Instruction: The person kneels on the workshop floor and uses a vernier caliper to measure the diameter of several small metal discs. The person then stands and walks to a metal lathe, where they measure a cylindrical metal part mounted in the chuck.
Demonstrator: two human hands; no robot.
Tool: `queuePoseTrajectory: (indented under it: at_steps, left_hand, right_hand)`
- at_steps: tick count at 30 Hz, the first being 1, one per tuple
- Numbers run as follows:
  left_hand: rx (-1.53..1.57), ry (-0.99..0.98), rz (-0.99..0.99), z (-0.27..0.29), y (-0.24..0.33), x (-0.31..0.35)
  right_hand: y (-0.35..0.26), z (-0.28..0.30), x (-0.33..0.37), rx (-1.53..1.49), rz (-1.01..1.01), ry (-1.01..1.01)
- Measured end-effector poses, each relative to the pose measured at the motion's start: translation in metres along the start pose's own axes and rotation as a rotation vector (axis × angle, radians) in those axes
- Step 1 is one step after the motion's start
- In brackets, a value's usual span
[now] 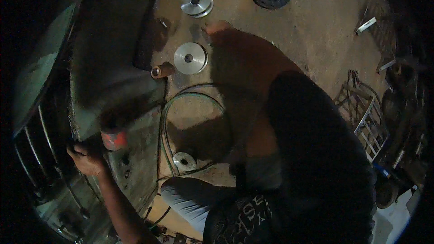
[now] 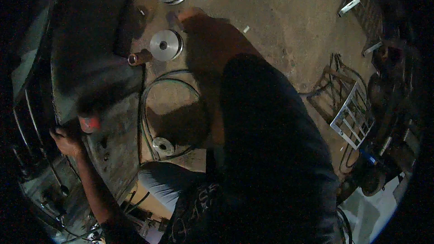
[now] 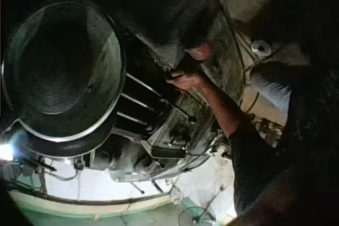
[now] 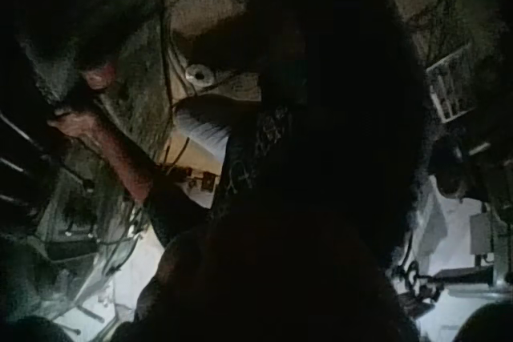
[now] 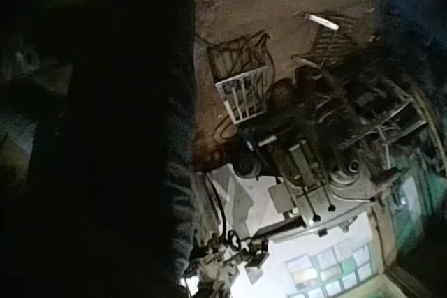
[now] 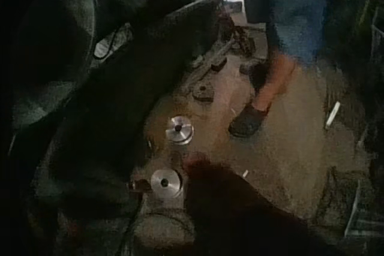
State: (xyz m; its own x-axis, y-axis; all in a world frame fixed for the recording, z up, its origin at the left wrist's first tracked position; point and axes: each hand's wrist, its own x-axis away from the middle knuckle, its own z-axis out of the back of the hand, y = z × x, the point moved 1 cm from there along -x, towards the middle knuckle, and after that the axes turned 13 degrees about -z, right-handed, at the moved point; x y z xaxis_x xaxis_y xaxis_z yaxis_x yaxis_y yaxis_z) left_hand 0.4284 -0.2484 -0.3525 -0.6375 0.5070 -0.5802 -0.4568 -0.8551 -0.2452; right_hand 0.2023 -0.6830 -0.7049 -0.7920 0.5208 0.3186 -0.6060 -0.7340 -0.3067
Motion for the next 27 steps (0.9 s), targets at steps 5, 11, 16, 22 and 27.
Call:
queuePoseTrajectory:
  at_steps: [5, 11, 16, 22, 27]
  left_hand:
    - [0.053, 0.061, -0.048, -0.001, -0.001, 0.002]
    - [0.034, -0.089, -0.010, 0.001, 0.000, -0.002]
    - [0.012, -0.033, -0.002, -0.001, -0.001, -0.002]
    - [0.040, -0.086, 0.011, -0.001, -0.001, -0.005]
    - [0.083, -0.133, 0.050, 0.000, 0.003, -0.001]
  right_hand:
    - [-0.005, 0.059, 0.046, -0.245, -0.077, -0.204]
    - [-0.040, 0.072, 0.048, -0.262, 0.163, 0.026]
    - [-0.065, 0.040, 0.035, -0.028, 0.314, 0.242]
    - [-0.069, 0.034, 0.020, -0.015, 0.240, 0.001]
    - [-0.082, 0.051, 0.021, 0.123, 0.200, -0.141]
